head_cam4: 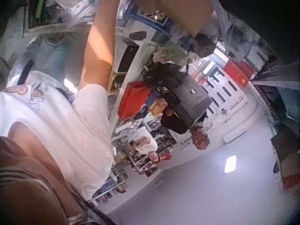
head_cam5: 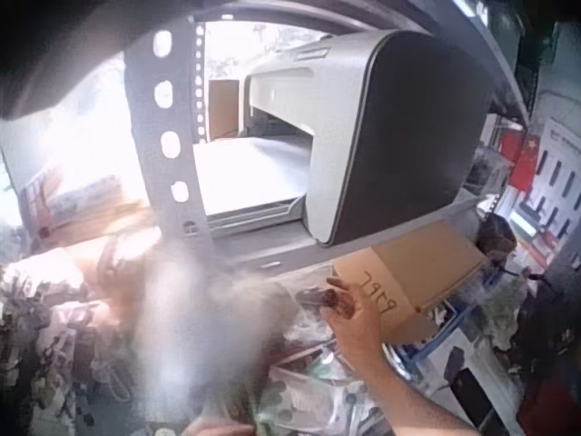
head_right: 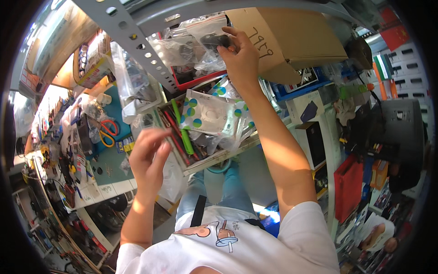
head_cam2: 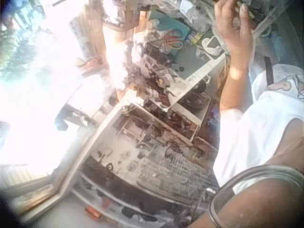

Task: The person files a small metal key blank, then retrieves black plastic key fob shells and metal key blanks from plastic bags. They insert the key blanks into the shells and place the assembled units on the workbench.

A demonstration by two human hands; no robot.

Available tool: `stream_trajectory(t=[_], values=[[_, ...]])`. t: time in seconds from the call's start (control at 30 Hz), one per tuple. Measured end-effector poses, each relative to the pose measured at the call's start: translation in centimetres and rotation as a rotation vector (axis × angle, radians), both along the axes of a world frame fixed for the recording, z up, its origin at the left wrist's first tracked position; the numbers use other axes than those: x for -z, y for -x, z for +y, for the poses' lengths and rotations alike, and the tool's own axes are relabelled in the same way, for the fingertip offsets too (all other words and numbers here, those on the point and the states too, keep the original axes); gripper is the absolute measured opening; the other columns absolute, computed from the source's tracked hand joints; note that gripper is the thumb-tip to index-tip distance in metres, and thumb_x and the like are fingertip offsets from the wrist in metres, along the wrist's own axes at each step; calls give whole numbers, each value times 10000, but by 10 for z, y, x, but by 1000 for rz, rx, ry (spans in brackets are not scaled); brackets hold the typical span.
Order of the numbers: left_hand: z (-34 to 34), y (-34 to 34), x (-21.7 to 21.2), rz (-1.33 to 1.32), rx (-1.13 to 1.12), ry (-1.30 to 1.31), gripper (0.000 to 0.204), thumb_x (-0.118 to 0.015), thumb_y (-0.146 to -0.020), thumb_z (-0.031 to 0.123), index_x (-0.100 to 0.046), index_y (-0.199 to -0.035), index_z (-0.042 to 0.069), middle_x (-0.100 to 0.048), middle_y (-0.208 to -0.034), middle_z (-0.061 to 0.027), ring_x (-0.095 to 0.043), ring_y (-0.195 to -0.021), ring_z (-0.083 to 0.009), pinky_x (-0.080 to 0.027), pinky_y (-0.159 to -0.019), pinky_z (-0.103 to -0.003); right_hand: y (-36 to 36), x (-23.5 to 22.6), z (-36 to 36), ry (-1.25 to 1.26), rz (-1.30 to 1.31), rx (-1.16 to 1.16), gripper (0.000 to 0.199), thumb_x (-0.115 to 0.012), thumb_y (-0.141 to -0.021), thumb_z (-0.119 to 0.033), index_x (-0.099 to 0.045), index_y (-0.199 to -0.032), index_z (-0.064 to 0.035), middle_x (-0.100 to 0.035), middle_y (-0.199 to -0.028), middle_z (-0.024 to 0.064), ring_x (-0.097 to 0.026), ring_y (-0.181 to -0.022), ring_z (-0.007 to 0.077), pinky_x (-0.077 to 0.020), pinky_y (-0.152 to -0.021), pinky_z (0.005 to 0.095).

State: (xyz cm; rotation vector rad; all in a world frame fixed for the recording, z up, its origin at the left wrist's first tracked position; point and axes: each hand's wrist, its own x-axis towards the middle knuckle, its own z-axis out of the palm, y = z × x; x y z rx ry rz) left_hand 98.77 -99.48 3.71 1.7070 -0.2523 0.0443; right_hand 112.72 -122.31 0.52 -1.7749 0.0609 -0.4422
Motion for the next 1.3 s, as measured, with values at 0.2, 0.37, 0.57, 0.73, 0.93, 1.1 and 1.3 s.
stream_trajectory(t=[0.2, 0.37, 0.57, 0.73, 0.93, 1.1, 1.3], values=[[-89, -83, 4, 227, -118, 494, 519, -655, -810, 135, -452, -1239, -75, -529, -1199, -161, -529, -1054, -175, -443, -868, -283, 34, -23, -3, -537, 129, -247, 477, -643, -752, 44, -491, -1203, 12, -616, -1008, 134, -607, -906, 160, -513, -759, 248], [-102, -83, 13, 331, -53, 611, 348, -656, -802, 123, -573, -1081, -68, -640, -959, -91, -589, -868, -124, -459, -796, -249, 60, -31, -3, -493, 137, -275, 483, -640, -759, 42, -482, -1214, 1, -594, -1065, 119, -591, -960, 163, -522, -784, 273], [-98, -39, 33, 479, -68, 735, 339, -643, -821, 122, -537, -1104, -31, -602, -1025, -70, -561, -930, -119, -438, -812, -254, 99, -23, -8, -258, 218, -279, 396, -648, -757, 28, -545, -1136, -18, -594, -1072, 69, -583, -944, 150, -521, -747, 266], [-76, 9, 34, 660, -127, 984, 396, -623, -845, 89, -460, -1193, -5, -571, -1111, -115, -563, -1029, -209, -440, -910, -349, 97, -43, 0, 142, 256, -412, 308, -669, -786, -65, -619, -1089, -62, -645, -950, 61, -612, -833, 109, -502, -639, 238], [-69, 12, 26, 698, -191, 1015, 355, -590, -838, 45, -476, -1170, -13, -569, -1110, -109, -555, -1032, -192, -442, -900, -340, -50, 35, 28, 896, -375, -224, 383, -641, -752, -146, -603, -1128, -82, -624, -1065, 166, -563, -1069, 296, -374, -999, 378], [-58, 7, 23, 690, -282, 977, 332, -574, -838, 40, -487, -1154, -13, -579, -1083, -107, -569, -1005, -192, -459, -875, -335, -51, -16, 14, -7, 311, -478, 315, -530, -878, -189, -553, -1142, -18, -601, -1118, 166, -575, -1062, 287, -451, -941, 395], [-48, -6, 23, 596, -226, 987, 332, -534, -865, 54, -461, -1181, -16, -561, -1119, -123, -577, -1009, -214, -488, -856, -361, 2, -41, -26, -993, 516, -652, 282, -459, -935, -163, -540, -1106, 47, -616, -1070, 162, -620, -952, 305, -513, -888, 424]])
